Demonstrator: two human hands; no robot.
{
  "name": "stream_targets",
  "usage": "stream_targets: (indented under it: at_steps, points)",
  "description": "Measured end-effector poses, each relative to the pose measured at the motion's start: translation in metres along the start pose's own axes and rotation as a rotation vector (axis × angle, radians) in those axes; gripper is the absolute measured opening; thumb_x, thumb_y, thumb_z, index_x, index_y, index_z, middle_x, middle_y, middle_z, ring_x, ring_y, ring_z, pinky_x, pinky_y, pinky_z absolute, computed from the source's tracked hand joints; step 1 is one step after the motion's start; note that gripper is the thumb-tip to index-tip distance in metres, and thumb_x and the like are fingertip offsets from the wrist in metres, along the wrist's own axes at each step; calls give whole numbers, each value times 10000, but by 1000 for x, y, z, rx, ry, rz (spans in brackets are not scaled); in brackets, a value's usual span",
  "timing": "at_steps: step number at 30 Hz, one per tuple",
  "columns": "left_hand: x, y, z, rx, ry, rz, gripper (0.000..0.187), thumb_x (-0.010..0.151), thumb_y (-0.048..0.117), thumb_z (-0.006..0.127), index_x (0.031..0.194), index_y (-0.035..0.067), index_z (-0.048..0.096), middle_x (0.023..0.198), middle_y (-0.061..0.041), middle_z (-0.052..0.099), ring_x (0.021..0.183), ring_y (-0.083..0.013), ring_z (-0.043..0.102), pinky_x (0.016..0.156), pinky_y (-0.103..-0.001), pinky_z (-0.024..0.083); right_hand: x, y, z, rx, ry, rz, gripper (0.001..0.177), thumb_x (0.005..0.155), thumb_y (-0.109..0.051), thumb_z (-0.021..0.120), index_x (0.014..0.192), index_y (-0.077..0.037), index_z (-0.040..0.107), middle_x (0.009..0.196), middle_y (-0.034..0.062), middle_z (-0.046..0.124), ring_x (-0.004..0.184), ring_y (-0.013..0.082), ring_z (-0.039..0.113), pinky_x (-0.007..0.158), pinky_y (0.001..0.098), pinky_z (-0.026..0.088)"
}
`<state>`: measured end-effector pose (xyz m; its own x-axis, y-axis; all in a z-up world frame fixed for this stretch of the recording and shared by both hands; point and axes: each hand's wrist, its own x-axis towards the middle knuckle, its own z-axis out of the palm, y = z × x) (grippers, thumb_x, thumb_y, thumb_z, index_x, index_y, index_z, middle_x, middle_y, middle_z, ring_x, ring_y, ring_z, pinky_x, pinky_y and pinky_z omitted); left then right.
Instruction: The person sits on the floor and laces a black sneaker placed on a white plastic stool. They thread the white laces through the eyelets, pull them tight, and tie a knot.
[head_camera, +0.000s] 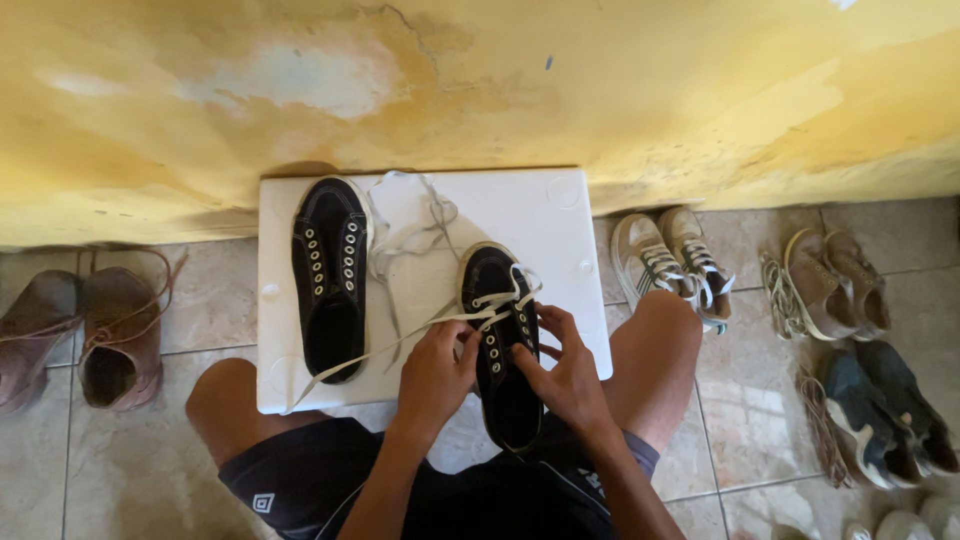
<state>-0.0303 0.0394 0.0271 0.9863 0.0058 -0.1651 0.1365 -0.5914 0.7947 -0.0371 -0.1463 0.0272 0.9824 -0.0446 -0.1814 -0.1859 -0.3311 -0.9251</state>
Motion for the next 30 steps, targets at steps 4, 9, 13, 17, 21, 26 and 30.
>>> stream_targets:
  at_steps: [4, 9, 13, 17, 21, 26, 30]
  points:
    - [-5, -15, -3, 68, -70, -48, 253, 928, 282, 646, 941, 33, 690, 936, -115, 749, 879, -335, 713, 752, -439, 548, 1, 2, 4, -42, 36, 10, 554, 844, -151, 768, 1307, 34, 526, 1346, 187, 667, 1248, 271, 677, 1017, 392, 584]
    - [-4, -23, -7, -138, -34, -29, 229, 897, 248, 690, 972, 32, 708, 919, -133, 746, 727, -301, 714, 687, -402, 552, 0, 1, 4, -30, 41, 4, 543, 830, -151, 771, 1272, 40, 519, 1404, 191, 618, 1241, 282, 664, 1002, 406, 591]
    - [-1, -20, 3, -202, -67, -15, 241, 910, 250, 665, 966, 20, 710, 903, -150, 751, 754, -296, 739, 680, -398, 569, 2, -1, 3, -26, 20, 9, 523, 820, -139, 776, 1238, 45, 521, 1454, 200, 579, 1313, 292, 601, 989, 431, 590]
    - [-2, -25, 11, -36, -98, -20, 274, 869, 271, 684, 892, 0, 714, 842, -169, 751, 765, -337, 724, 699, -427, 564, -1, -1, 6, -25, 40, 36, 506, 819, -143, 779, 1222, 31, 528, 1464, 187, 584, 1322, 292, 609, 995, 434, 599]
    - [0, -50, 0, 0, -292, -112, 328, 818, 305, 705, 886, -15, 726, 814, -201, 747, 761, -347, 736, 725, -417, 583, 0, -3, 5, -17, 45, 48, 501, 812, -140, 782, 1217, 18, 532, 1464, 170, 592, 1328, 288, 602, 997, 441, 594]
    - [-29, -92, -39, 120, -431, -334, 352, 788, 337, 739, 864, -7, 751, 814, -201, 768, 793, -335, 761, 762, -404, 590, 1, -4, 4, 0, 40, 69, 524, 820, -156, 781, 1241, 17, 520, 1468, 156, 591, 1303, 280, 620, 1020, 441, 581]
    - [-39, -95, -50, 252, -502, -421, 376, 822, 355, 735, 926, -5, 767, 890, -192, 777, 880, -320, 773, 827, -373, 592, 0, -6, 4, -13, 18, 81, 634, 820, -181, 793, 1353, -1, 503, 1408, 184, 618, 1301, 274, 621, 1044, 441, 563]
